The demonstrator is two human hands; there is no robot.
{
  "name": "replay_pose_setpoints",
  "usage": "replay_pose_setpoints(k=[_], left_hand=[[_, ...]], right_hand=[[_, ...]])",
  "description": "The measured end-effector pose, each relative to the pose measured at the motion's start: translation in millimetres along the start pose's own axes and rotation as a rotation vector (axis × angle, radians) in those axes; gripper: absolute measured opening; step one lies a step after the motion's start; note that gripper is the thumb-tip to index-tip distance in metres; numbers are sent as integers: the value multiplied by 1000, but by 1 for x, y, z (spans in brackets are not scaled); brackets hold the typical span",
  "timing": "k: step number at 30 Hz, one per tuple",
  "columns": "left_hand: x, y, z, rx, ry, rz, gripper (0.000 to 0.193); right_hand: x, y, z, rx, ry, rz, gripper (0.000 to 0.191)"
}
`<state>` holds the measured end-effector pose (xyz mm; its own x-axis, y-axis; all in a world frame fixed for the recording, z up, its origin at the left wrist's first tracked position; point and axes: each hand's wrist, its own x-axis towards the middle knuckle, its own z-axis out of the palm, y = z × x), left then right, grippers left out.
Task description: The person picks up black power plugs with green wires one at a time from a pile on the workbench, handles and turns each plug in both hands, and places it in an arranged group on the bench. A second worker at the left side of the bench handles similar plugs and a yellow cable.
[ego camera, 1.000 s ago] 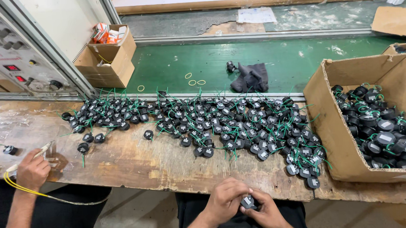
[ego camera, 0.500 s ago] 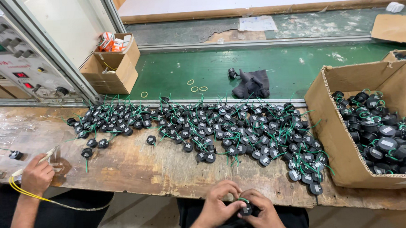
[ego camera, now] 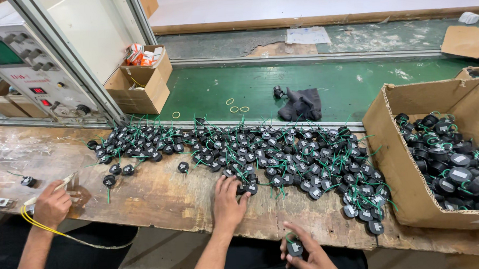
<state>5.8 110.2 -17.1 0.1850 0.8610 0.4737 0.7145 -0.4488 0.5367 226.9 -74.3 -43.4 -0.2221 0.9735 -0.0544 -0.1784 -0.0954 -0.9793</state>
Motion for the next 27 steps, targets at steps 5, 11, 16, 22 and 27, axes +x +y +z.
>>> replay_pose_setpoints(k=[5,11,16,22,27], left_hand=[[-7,4,-7,-112,-93,-264,35],[-11,3,-12,-708,197,-501,51],[-49,22,5,-1247,82,-341,24],[-80,79,27,-909,-230,141,29],[-68,94,15,-979,-347,62,53]], right_hand=[[2,-4,-3,-177,-66,-110,43],[11,-5,-6,-87,111,-227,22],[19,-16,-1,-108,321,-240,57],[19,-12,17,-145,238,-58,91],[17,-6,10,-75,172,-85,66]])
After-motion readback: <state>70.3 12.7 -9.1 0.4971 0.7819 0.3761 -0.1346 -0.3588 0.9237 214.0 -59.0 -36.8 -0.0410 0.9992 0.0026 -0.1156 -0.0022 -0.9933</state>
